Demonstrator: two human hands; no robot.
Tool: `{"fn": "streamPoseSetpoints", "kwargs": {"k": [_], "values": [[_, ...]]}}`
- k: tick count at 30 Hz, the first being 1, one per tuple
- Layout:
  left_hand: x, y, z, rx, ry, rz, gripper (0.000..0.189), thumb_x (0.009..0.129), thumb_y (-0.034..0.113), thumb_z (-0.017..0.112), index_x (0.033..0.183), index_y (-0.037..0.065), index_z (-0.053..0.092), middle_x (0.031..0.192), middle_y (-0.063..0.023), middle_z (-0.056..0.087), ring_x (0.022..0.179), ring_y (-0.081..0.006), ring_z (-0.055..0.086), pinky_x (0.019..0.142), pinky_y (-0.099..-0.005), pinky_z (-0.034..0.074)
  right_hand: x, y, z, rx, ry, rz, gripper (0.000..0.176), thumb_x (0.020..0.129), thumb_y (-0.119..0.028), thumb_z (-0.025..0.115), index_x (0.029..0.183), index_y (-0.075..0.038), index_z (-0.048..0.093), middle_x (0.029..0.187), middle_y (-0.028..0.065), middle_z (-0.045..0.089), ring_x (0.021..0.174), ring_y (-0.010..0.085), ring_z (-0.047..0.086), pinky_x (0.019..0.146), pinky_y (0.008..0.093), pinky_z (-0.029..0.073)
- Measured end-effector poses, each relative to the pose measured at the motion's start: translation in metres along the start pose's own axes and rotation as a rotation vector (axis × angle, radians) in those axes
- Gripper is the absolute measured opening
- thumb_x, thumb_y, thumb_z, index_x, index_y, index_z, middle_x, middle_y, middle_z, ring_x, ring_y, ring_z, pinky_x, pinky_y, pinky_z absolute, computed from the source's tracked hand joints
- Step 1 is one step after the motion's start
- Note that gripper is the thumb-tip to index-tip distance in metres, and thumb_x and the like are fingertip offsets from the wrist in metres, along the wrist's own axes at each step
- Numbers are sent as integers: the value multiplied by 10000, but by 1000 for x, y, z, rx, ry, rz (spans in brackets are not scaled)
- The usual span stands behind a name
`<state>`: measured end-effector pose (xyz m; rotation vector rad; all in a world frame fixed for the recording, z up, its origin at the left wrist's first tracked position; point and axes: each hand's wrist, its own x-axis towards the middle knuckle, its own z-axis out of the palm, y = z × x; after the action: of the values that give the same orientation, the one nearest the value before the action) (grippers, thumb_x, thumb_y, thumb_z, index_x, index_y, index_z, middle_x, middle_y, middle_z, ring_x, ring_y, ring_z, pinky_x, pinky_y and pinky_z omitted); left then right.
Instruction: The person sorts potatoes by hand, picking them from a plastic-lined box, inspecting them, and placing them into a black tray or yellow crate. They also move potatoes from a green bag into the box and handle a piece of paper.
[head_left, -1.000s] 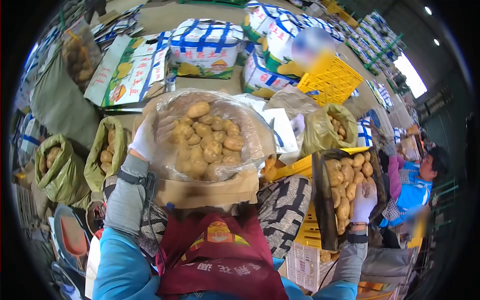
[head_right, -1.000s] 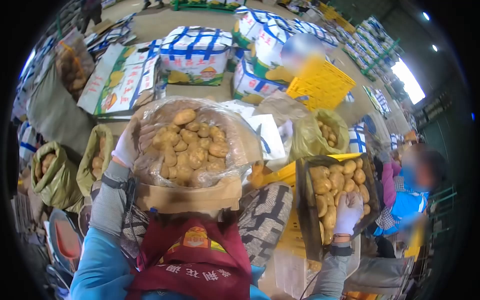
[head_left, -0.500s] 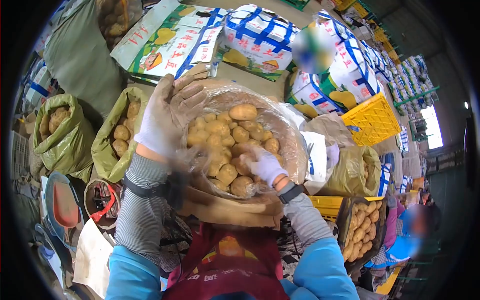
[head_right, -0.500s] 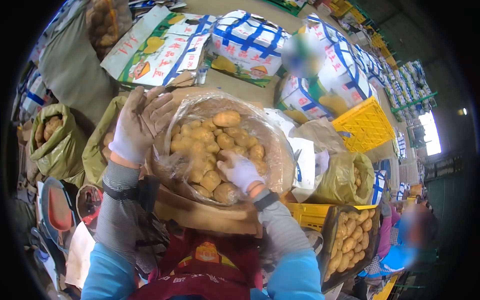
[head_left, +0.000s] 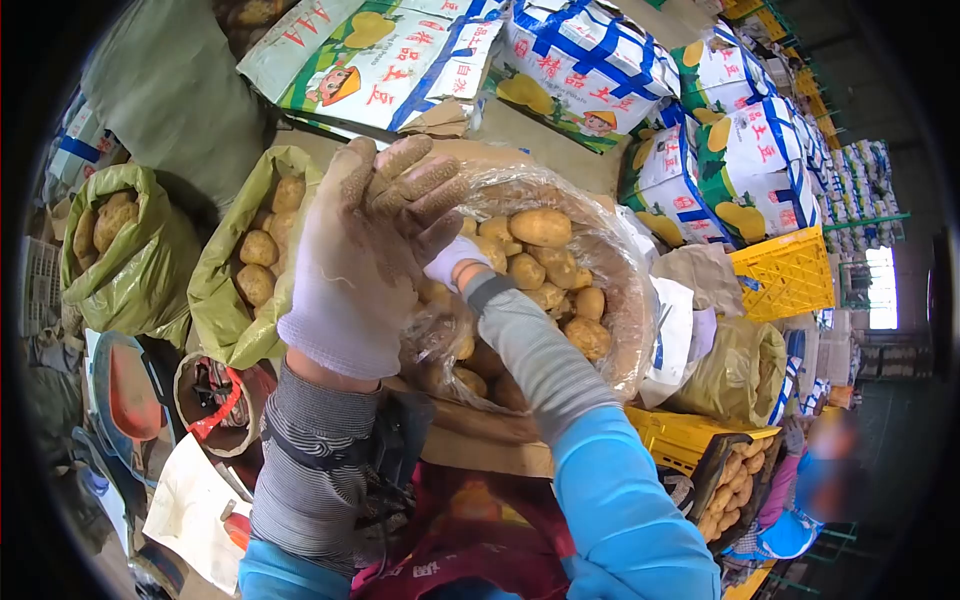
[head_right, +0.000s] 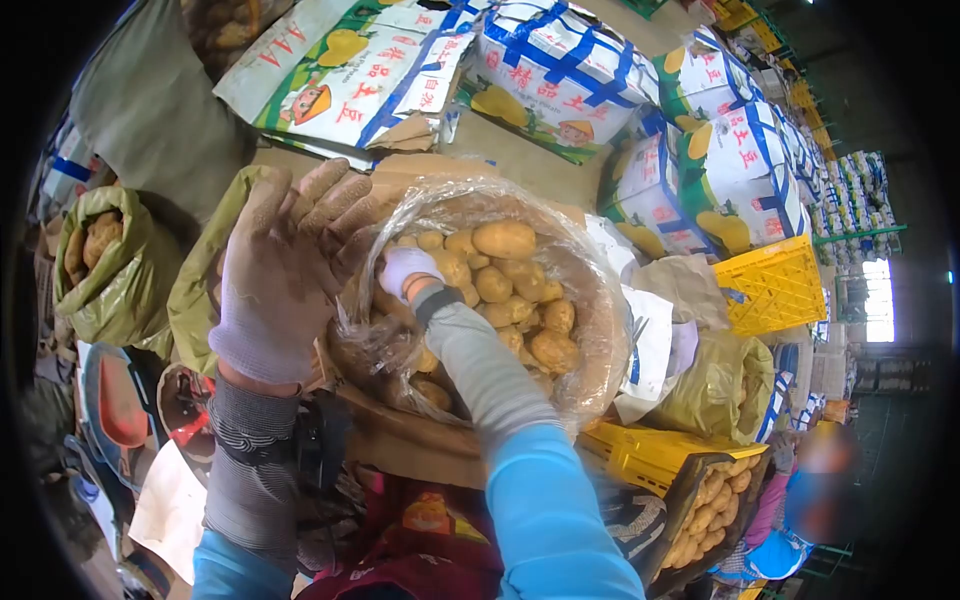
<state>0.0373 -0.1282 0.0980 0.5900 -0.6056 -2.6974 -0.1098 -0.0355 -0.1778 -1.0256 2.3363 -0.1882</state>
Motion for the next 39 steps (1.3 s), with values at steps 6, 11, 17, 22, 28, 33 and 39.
{"fn": "streamPoseSetpoints", "kwargs": {"k": [6, 11, 17, 22, 28, 33, 39], "values": [[-2, -2, -5, -33, -29, -17, 506, 990, 407, 526, 1273, -12, 541, 1165, -161, 646, 1008, -265, 647, 879, -389, 554, 39, 37, 50, 301, 159, 42, 480, 842, -327, 647, 1219, -31, 612, 1221, 202, 646, 1151, 367, 611, 954, 419, 501], [-2, -10, -8, -104, -98, -66, 480, 991, 407, 514, 1267, 16, 553, 1141, -139, 661, 1003, -255, 644, 862, -384, 552, 38, 21, 40, 221, 125, 199, 489, 794, -323, 722, 1169, -22, 637, 1194, 209, 655, 1144, 358, 618, 941, 410, 509], [-3, -7, -7, -70, -22, -55, 459, 989, 410, 513, 1253, 38, 565, 1124, -119, 666, 972, -243, 644, 850, -371, 542, 31, 27, 40, 406, 335, 75, 402, 780, -295, 736, 1104, -62, 686, 1175, 205, 665, 1083, 330, 653, 876, 406, 528], [-9, 4, -4, -69, 43, -13, 434, 984, 395, 534, 1237, 44, 574, 1105, -113, 664, 946, -220, 644, 847, -348, 541, -51, 83, -36, 1806, -60, 159, 240, 907, -325, 614, 1006, -119, 684, 906, 6, 657, 678, 121, 563, 571, 254, 446], [-5, -14, -2, -146, -86, -68, 416, 998, 384, 512, 1240, 49, 555, 1117, -103, 657, 921, -203, 632, 828, -333, 535, -62, 44, -46, 798, 76, 117, 484, 828, -456, 722, 1043, -25, 679, 927, 121, 709, 767, 236, 650, 721, 335, 510], [-12, -19, 8, -61, -54, -81, 438, 1026, 405, 433, 1261, 49, 528, 1215, -129, 617, 1020, -229, 607, 867, -344, 501, 0, 17, 30, -92, -167, -36, 638, 801, -525, 650, 1259, -82, 621, 1237, 181, 648, 1147, 353, 617, 955, 410, 486], [-9, -22, 3, -33, -63, -127, 475, 1025, 407, 427, 1317, 35, 473, 1303, -169, 556, 1146, -278, 558, 983, -391, 453, -91, 5, -44, 392, -247, -36, 690, 852, -478, 652, 1357, -20, 543, 1351, 128, 598, 1235, 270, 562, 1041, 375, 414]]}}
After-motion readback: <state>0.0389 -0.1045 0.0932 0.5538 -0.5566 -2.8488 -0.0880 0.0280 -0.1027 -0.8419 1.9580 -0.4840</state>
